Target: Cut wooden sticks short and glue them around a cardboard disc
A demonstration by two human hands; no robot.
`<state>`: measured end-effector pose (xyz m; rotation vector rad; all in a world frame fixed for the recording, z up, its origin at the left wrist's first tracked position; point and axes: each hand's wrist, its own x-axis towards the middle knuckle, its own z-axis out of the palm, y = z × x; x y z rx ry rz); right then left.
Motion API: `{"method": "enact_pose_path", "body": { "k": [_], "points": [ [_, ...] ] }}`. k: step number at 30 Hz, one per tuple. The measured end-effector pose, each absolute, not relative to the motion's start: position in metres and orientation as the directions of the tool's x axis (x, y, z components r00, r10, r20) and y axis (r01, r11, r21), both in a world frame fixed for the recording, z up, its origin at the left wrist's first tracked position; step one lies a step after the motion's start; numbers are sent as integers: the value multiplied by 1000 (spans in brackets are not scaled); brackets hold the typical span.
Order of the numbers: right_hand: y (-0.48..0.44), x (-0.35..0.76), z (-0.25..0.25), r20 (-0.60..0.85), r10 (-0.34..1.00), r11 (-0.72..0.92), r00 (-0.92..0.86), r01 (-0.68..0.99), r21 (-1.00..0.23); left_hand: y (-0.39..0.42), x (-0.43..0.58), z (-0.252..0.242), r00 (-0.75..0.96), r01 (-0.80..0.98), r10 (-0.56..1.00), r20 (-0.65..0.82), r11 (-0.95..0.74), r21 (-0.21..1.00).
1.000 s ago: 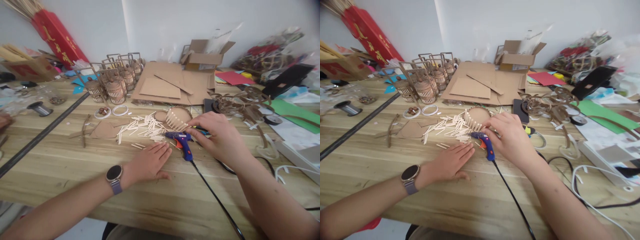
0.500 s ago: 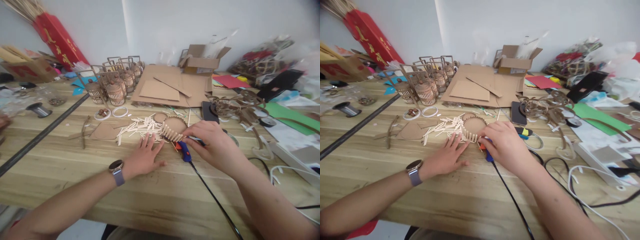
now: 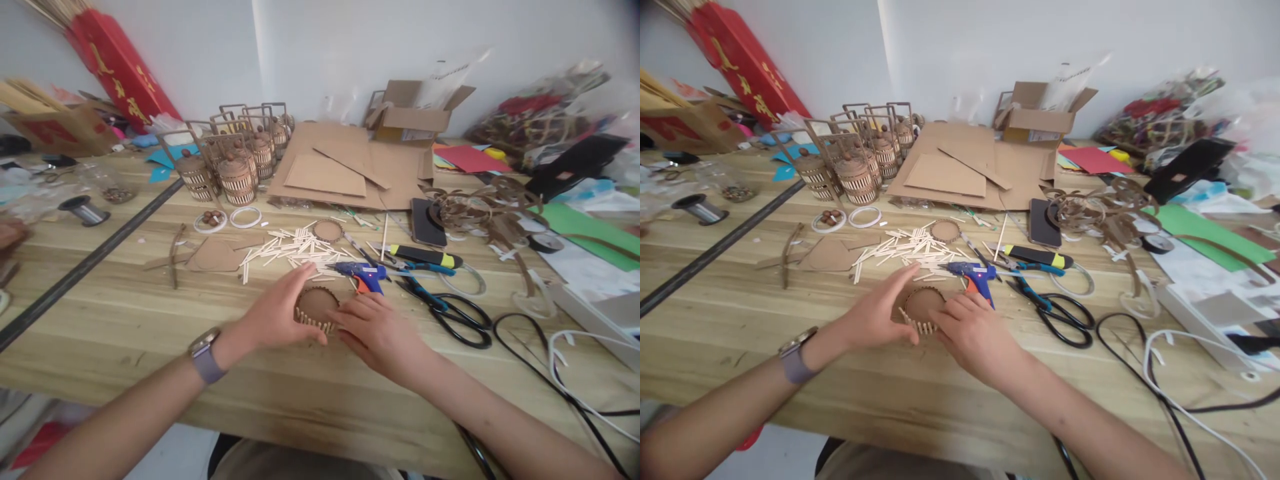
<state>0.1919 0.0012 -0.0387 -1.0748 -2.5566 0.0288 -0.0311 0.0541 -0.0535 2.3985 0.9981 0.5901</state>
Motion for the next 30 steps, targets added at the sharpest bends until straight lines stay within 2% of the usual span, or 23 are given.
{"method": "enact_pose_path", "body": {
  "k": [2, 4, 7, 9, 12, 15, 17, 19, 21, 23, 25, 26, 28, 30],
  "points": [
    [1, 199, -33, 326, 745, 657, -582, 723, -214, 45, -24, -57, 650, 577, 738, 183, -635, 513],
    [3, 209, -27, 323, 852, 493, -413, 839, -229, 39, -16, -61, 614, 635, 769, 179, -616, 467],
    [10, 222, -25, 221, 971, 126, -93, 983, -137, 35, -9, -67, 556, 680, 810, 187, -572, 458],
    [17, 227, -29, 105, 994, 24, -12, 993, -118, 35, -7, -69, 545, 678, 815, 198, -567, 468],
    [27, 230, -37, -13, 1000, 6, -9, 968, -252, 36, -8, -72, 547, 658, 806, 226, -581, 479],
    [35, 234, -41, -59, 994, -106, 90, 923, -370, 35, -11, -73, 551, 637, 800, 237, -587, 499],
    [36, 239, -40, -45, 987, -159, 156, 875, -457, 34, -12, -73, 555, 624, 799, 233, -585, 518],
    [36, 243, -38, 20, 979, -149, 202, 783, -604, 35, -12, -73, 563, 612, 796, 223, -583, 534],
    [33, 242, -36, 45, 976, -93, 214, 590, -802, 39, -11, -73, 572, 606, 791, 217, -585, 539],
    [31, 237, -35, -16, 986, -68, 167, 309, -948, 46, -11, -72, 569, 614, 797, 202, -576, 540],
    [30, 229, -38, -127, 989, -132, 75, 76, -988, 55, -10, -71, 548, 632, 816, 185, -548, 548],
    [30, 225, -41, -182, 983, -183, 31, 15, -983, 60, -9, -71, 535, 637, 826, 178, -533, 556],
    [33, 218, -47, -249, 968, -249, -16, -2, -968, 66, -7, -70, 525, 632, 832, 180, -522, 573],
    [36, 216, -52, -230, 973, -229, -3, 90, -969, 69, -6, -70, 531, 611, 825, 195, -532, 586]
  ]
}}
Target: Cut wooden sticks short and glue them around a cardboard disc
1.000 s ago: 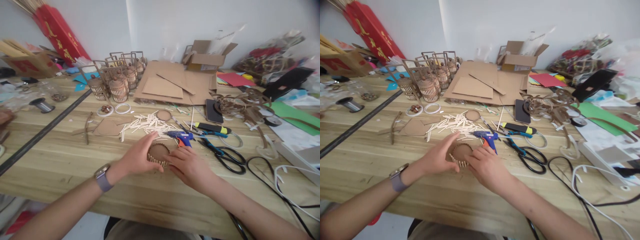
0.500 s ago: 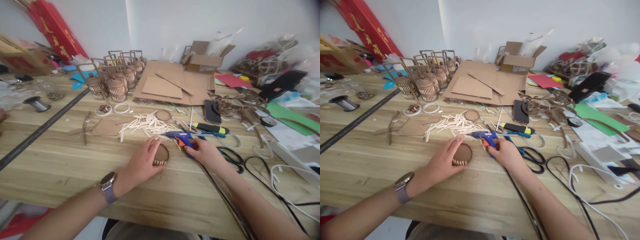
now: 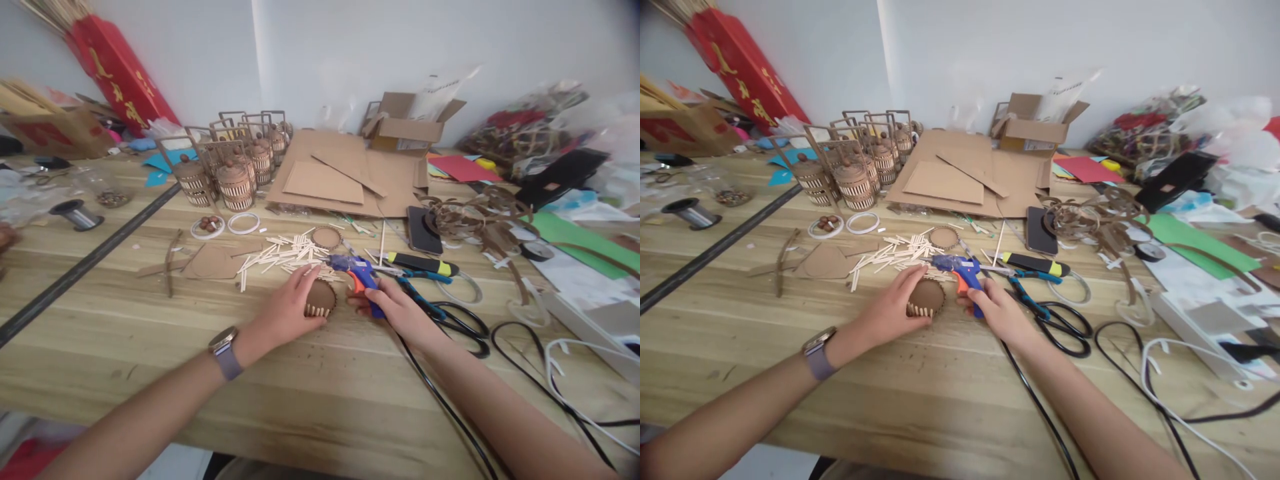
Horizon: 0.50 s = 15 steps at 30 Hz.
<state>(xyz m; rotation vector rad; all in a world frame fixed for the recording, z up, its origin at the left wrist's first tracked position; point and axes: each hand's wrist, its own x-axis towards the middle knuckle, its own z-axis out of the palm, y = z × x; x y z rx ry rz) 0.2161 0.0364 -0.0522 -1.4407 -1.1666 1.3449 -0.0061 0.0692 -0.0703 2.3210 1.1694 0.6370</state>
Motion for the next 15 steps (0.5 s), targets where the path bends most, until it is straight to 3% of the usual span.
{"method": "enact_pose_path", "body": {
  "k": [4, 9, 15],
  "points": [
    [39, 219, -52, -84, 994, -100, 76, 245, -964, 69, -11, -71, 560, 592, 809, 177, -540, 598],
    [32, 221, -41, -26, 994, -29, 107, 29, -999, 65, -21, -75, 558, 570, 812, 173, -527, 631],
    [21, 221, -40, -176, 982, -162, 64, -182, -970, 56, -16, -84, 504, 581, 829, 242, -533, 616]
  ]
}}
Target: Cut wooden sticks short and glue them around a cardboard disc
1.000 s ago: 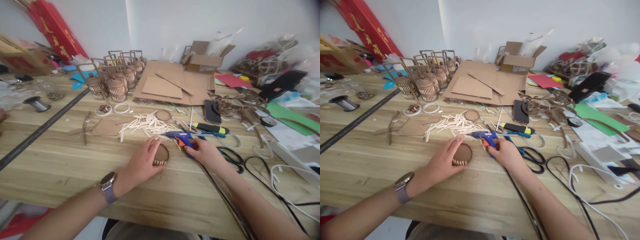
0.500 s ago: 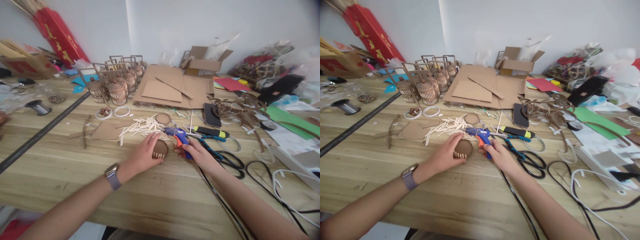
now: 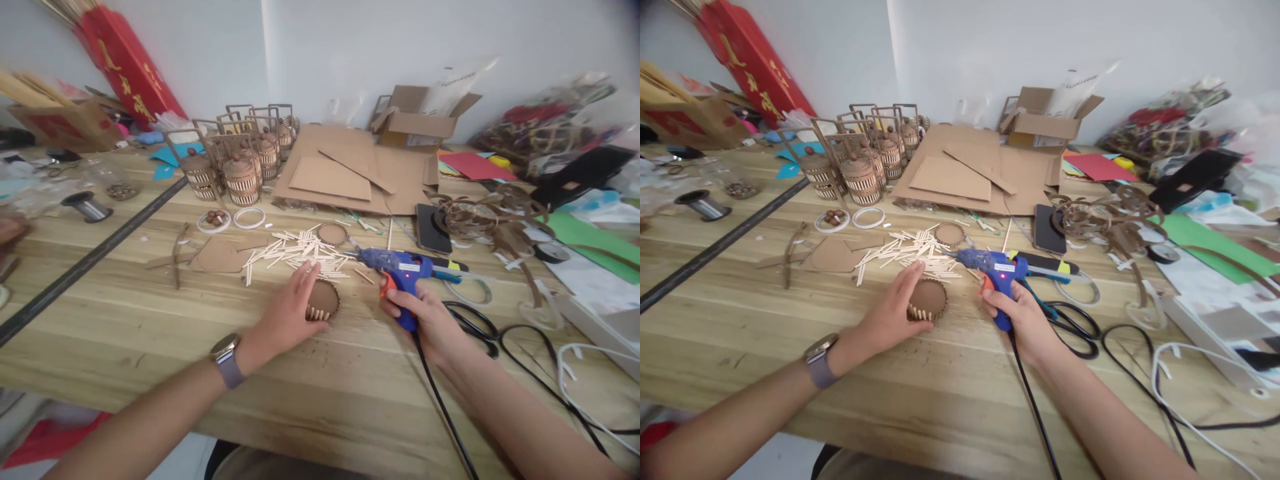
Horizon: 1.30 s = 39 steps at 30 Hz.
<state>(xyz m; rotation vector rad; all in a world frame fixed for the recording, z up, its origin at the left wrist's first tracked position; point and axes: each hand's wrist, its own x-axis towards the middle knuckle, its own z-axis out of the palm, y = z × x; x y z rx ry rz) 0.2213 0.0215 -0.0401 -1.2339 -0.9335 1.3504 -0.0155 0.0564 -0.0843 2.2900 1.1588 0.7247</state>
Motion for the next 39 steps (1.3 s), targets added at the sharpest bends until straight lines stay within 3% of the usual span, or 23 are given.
{"method": "enact_pose_path", "body": {
  "k": [3, 9, 13, 17, 23, 29, 39],
  "points": [
    [18, 222, -46, -221, 974, -211, 42, -176, -962, 56, -14, -86, 475, 577, 832, 286, -541, 612],
    [16, 226, -59, -183, 983, -173, -22, 232, -957, 58, -17, -88, 444, 552, 837, 321, -537, 638],
    [11, 235, -63, -152, 988, -139, -5, 382, -914, 59, -17, -88, 437, 538, 841, 319, -529, 656],
    [7, 243, -64, -156, 988, -136, -16, 412, -901, 61, -17, -87, 441, 555, 845, 304, -522, 647],
    [7, 235, -55, -86, 977, 38, -196, 552, -833, 62, -18, -89, 416, 567, 860, 295, -499, 655],
    [3, 232, -55, -75, 978, 78, -195, 673, -736, 62, -18, -87, 415, 557, 865, 283, -487, 672],
    [0, 224, -56, 18, 975, 170, -223, 683, -710, 62, -19, -86, 415, 560, 872, 261, -471, 682]
  ]
}}
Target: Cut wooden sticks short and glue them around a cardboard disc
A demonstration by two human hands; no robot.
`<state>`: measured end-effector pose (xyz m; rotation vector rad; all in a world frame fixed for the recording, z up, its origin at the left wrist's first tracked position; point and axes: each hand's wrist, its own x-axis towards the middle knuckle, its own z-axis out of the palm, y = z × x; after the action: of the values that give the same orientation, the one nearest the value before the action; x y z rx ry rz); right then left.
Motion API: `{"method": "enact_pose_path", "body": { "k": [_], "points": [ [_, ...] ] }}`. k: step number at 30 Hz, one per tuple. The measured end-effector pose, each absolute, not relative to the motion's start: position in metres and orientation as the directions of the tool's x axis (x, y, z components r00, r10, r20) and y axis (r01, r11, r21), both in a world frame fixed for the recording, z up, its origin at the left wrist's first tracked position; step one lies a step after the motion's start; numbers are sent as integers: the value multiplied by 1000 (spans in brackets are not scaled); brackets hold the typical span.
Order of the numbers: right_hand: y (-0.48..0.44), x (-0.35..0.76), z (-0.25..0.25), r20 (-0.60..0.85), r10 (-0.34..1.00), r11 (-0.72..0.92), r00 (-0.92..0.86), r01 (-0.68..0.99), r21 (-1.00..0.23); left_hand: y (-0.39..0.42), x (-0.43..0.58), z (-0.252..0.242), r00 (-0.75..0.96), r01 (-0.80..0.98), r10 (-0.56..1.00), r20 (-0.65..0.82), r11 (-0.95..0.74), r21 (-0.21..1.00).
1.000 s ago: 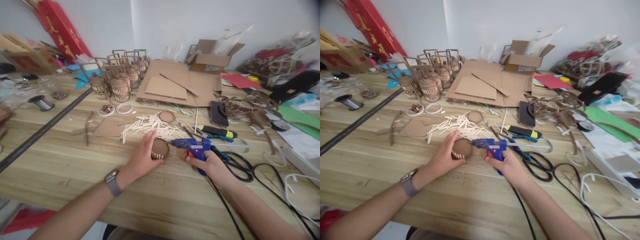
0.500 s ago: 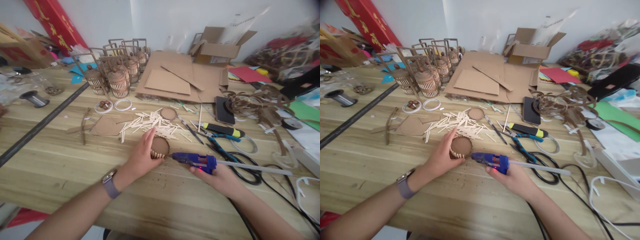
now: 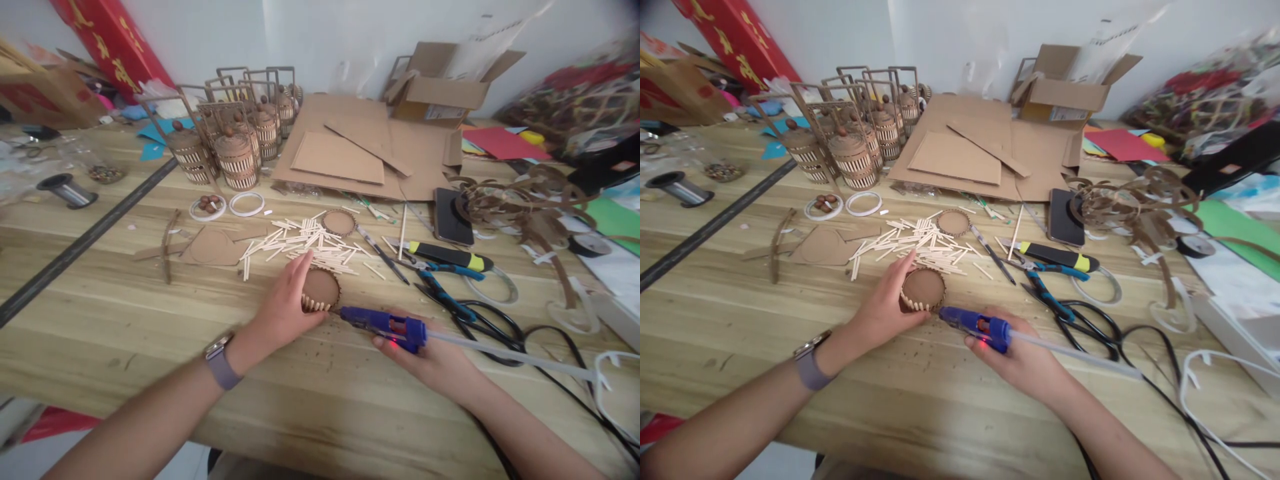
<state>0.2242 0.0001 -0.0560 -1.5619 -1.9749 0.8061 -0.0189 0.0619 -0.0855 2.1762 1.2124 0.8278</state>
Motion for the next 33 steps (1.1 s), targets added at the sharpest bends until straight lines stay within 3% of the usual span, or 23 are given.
{"method": "enact_pose_path", "body": {
  "k": [33],
  "points": [
    [-2, 223, -65, 40, 978, 181, -204, 742, -645, 63, -19, -85, 406, 567, 875, 263, -468, 678]
  ]
}}
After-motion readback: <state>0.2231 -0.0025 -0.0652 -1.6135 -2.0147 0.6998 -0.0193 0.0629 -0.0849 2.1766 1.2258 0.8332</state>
